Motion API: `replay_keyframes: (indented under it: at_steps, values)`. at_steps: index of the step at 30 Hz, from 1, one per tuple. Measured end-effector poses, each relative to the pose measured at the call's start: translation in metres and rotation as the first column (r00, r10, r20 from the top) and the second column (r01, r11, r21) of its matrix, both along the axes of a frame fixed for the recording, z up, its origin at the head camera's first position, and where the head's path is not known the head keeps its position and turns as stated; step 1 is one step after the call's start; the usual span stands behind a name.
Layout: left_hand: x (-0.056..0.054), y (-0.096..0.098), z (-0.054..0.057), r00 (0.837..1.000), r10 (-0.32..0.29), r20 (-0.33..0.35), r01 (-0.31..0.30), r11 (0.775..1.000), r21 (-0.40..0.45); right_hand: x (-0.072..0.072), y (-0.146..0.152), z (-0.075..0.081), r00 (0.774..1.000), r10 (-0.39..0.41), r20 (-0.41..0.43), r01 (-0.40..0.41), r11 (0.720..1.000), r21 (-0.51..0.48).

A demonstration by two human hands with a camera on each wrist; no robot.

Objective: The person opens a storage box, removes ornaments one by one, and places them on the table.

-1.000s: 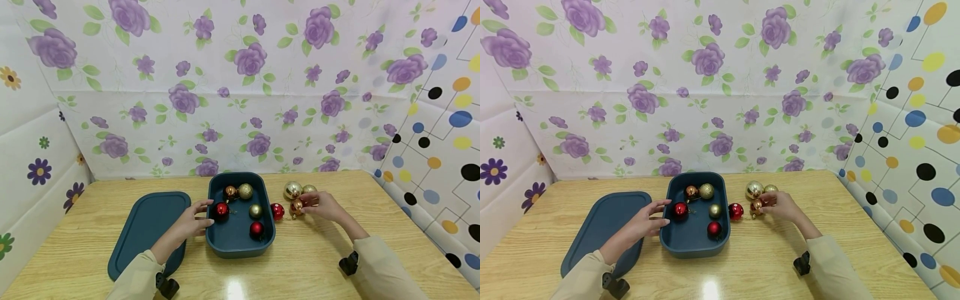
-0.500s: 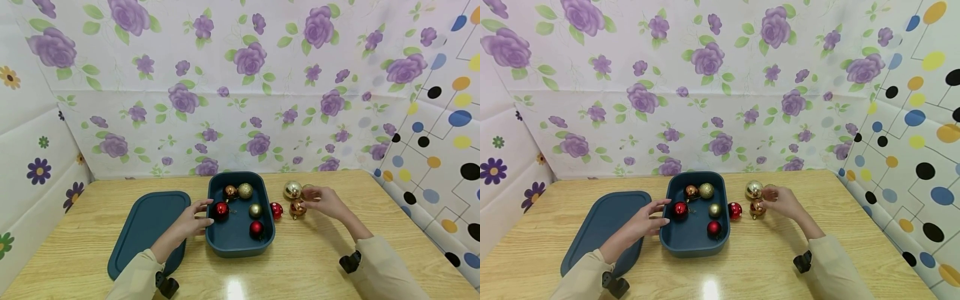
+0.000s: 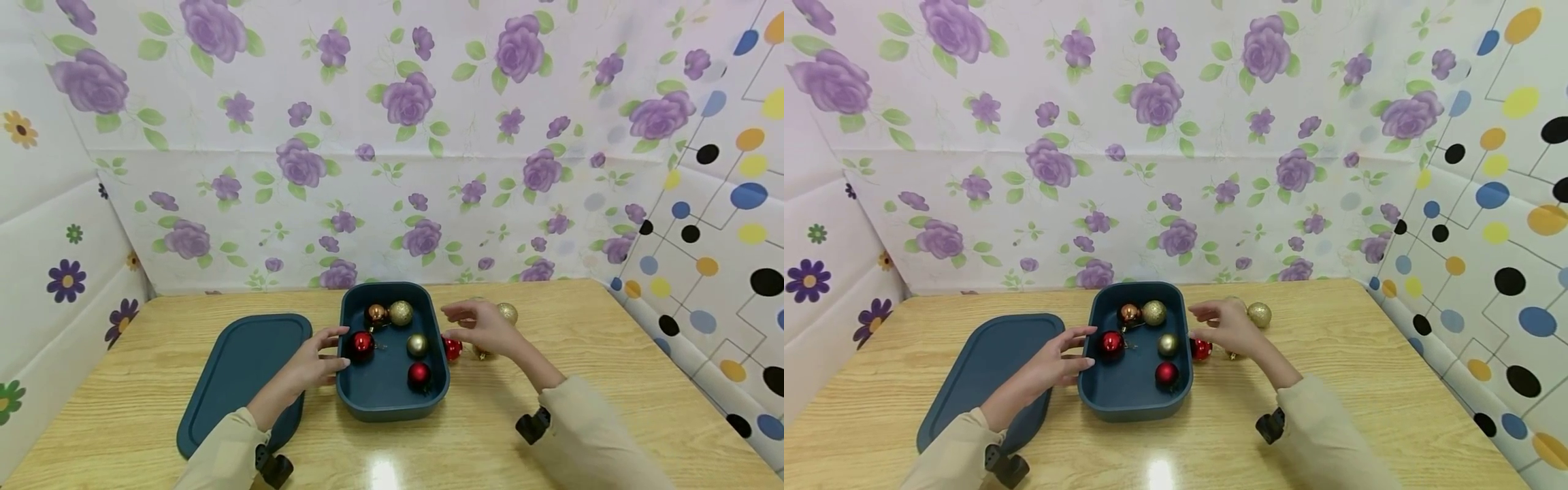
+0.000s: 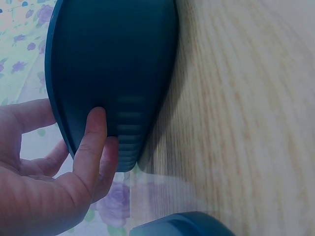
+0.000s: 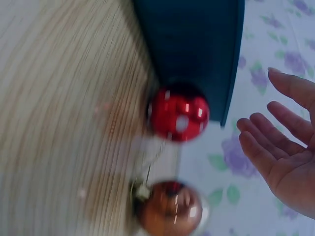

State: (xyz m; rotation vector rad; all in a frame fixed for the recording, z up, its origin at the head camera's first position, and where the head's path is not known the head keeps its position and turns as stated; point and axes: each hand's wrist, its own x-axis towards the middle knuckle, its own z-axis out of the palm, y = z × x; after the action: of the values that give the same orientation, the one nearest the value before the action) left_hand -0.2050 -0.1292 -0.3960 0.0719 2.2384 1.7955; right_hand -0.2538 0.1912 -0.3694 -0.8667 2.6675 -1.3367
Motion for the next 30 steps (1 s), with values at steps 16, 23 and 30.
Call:
replay_keyframes:
  at_steps: [16, 23, 30]
  values:
    - [0.001, 0.001, 0.000, 1.000, 0.002, -0.005, -0.003, 1.000, -0.014, -0.004, -0.085, -0.016, 0.986, 0.142, -0.087, -0.127, 0.979, 0.161]
    - [0.000, 0.000, -0.001, 1.000, -0.004, 0.001, 0.004, 1.000, -0.004, -0.005, -0.107, -0.024, 0.990, 0.121, -0.076, -0.104, 0.976, 0.193]
    - [0.000, 0.000, -0.001, 1.000, -0.014, -0.003, 0.014, 1.000, 0.003, -0.004, -0.118, -0.032, 0.986, 0.140, -0.090, -0.118, 0.970, 0.211]
